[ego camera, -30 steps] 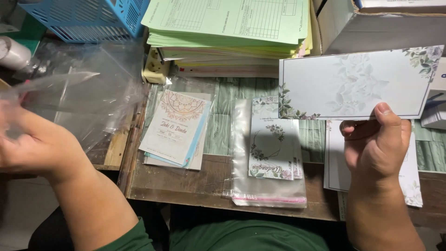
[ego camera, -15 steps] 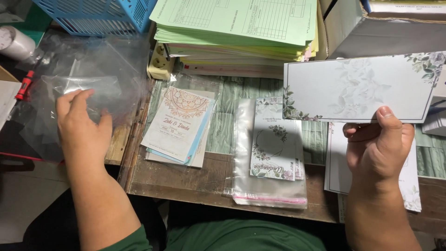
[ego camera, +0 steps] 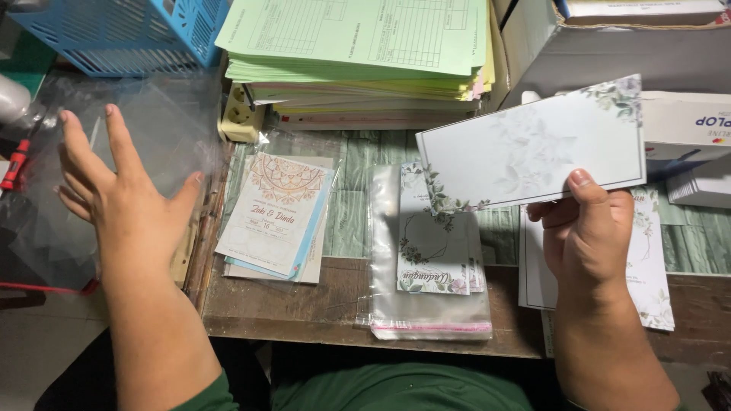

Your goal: The person places paper invitation cards and smaller insert cards into clear plastic sleeves by hand on a desk.

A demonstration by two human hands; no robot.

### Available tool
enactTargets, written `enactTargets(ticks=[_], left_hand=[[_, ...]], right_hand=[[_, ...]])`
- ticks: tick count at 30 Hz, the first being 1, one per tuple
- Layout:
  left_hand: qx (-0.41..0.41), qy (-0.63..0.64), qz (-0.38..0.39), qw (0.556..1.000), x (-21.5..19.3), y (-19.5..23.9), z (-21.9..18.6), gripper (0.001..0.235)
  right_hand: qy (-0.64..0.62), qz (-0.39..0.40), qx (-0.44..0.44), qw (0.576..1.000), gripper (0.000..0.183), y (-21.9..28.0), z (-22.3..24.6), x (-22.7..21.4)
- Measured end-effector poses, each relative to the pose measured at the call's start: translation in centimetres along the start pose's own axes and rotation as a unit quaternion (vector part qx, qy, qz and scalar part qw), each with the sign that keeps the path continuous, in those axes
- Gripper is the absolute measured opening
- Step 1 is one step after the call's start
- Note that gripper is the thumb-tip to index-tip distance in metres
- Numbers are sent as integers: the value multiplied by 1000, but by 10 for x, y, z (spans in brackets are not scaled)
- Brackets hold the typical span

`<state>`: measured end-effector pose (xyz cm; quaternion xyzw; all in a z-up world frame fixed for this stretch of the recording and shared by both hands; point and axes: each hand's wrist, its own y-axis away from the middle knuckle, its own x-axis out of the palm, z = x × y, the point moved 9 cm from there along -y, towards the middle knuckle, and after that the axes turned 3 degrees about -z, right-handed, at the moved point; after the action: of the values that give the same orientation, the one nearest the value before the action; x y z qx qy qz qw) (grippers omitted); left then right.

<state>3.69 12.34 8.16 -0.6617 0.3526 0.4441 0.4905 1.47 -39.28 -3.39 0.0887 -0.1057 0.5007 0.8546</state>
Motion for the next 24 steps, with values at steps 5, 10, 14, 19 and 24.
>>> enactTargets(ticks=[5,10,14,19,24], left_hand=[[209,254,67,942,-7,42,-126,94],[373,326,268,827,34,114,-238,124],[282,396,358,797,58,125,-268,139],[238,446,412,758,65,133,-269,150],[265,474,402,737,69,138,-266,163]], right_hand=[[-47,124,37,990,46,8,-3,34],[-17,187,98,977,36,14,-27,36],[-16,252,97,963,62,22,-24,45],[-18,405,36,914,84,51,-5,73],[42,432,-32,900,86,67,4,91]])
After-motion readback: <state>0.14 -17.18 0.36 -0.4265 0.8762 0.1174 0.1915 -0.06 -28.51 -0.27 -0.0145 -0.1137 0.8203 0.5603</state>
